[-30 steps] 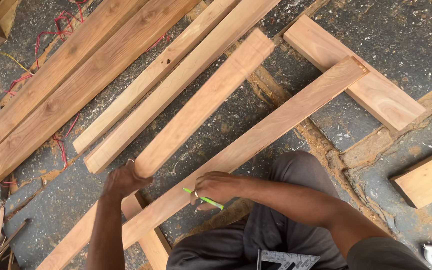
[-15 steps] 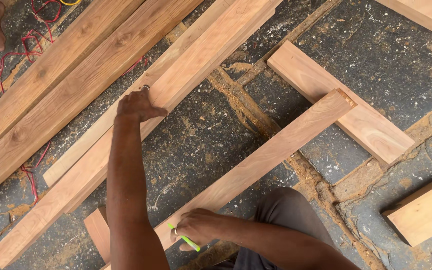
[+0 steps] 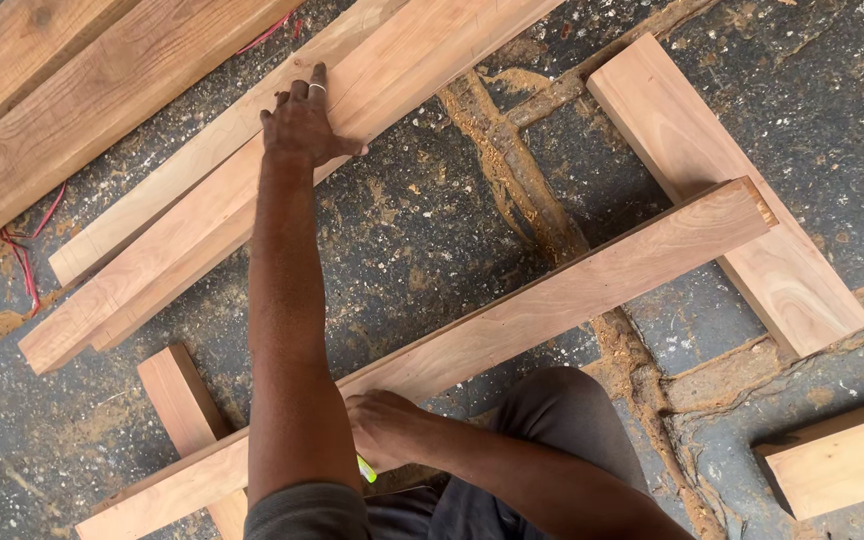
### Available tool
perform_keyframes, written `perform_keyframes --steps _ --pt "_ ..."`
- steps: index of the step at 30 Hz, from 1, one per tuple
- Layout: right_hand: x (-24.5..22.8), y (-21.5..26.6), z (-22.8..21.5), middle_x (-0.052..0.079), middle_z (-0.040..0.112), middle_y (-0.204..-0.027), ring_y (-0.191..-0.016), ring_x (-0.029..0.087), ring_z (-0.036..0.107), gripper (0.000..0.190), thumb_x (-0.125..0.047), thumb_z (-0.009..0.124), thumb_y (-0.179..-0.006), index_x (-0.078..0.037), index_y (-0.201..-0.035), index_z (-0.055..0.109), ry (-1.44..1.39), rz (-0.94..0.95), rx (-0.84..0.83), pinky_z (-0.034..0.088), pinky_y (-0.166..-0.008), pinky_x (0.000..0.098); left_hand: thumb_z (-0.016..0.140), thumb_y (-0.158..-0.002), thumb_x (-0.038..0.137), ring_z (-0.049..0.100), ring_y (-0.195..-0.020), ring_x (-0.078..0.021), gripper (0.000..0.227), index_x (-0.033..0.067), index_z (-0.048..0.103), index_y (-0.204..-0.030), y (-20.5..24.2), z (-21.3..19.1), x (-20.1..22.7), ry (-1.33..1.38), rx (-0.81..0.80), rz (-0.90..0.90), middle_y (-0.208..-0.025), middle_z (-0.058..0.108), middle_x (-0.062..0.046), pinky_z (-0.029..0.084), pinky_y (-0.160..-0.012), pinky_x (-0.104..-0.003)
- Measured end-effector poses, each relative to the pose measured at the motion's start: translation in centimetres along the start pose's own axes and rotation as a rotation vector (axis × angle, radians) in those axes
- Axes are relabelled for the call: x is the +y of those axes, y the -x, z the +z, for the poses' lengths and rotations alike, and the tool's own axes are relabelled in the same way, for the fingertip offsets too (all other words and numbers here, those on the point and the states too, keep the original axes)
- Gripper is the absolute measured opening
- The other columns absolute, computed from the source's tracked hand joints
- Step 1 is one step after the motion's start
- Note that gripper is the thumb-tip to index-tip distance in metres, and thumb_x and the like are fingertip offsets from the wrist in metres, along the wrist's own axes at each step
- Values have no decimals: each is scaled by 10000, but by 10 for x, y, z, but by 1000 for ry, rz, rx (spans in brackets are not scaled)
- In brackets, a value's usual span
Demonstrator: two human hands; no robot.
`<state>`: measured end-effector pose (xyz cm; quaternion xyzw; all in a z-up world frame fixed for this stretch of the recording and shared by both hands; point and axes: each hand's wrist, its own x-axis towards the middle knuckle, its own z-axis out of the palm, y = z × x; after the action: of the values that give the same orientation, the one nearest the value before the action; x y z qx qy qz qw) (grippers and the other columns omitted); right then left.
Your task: The person uses a metal speed square and a green pencil to mark straight lines and angles on several wooden planks. The person repeatedly positions the square, draws lines, and moves to different sections of the wood.
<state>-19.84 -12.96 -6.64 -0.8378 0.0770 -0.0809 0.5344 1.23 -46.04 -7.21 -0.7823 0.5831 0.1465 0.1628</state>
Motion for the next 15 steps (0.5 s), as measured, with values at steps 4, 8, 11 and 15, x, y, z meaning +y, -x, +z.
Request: perform_keyframes --steps 4,8,11,15 --pt "-4 -1 -6 90 755 -970 -980 278 697 375 -247 843 -724 -78 -1024 696 76 19 -65 572 -846 447 943 -598 622 296 -1522 -324 1416 190 107 -1656 20 4 -22 2 55 -84 -1638 329 -125 190 -1204 -676" --pt "-11 6 -15 94 750 -922 -942 283 712 321 -273 777 -889 -128 -1166 703 -3 13 -3 554 -858 475 927 -639 533 225 -1506 -332 1301 153 141 -1605 75 16 -53 2 214 -105 -1629 273 -146 130 -1166 -643" --pt "-12 3 -22 101 740 -906 -929 299 710 309 -271 774 -884 -128 -1148 704 13 10 57 552 -847 485 846 -846 497 280 -1517 -383 1039 78 282 -1610 152 45 -78 63 412 26 -1624 342 -214 153 -1185 -662" --pt "-3 0 -10 91 730 -945 -908 292 725 275 -252 767 -857 -121 -1087 693 17 -34 153 566 -861 453 818 -977 365 481 -1441 -416 737 52 475 -1549 300 102 -106 272 610 139 -1541 518 -234 388 -1198 -559"
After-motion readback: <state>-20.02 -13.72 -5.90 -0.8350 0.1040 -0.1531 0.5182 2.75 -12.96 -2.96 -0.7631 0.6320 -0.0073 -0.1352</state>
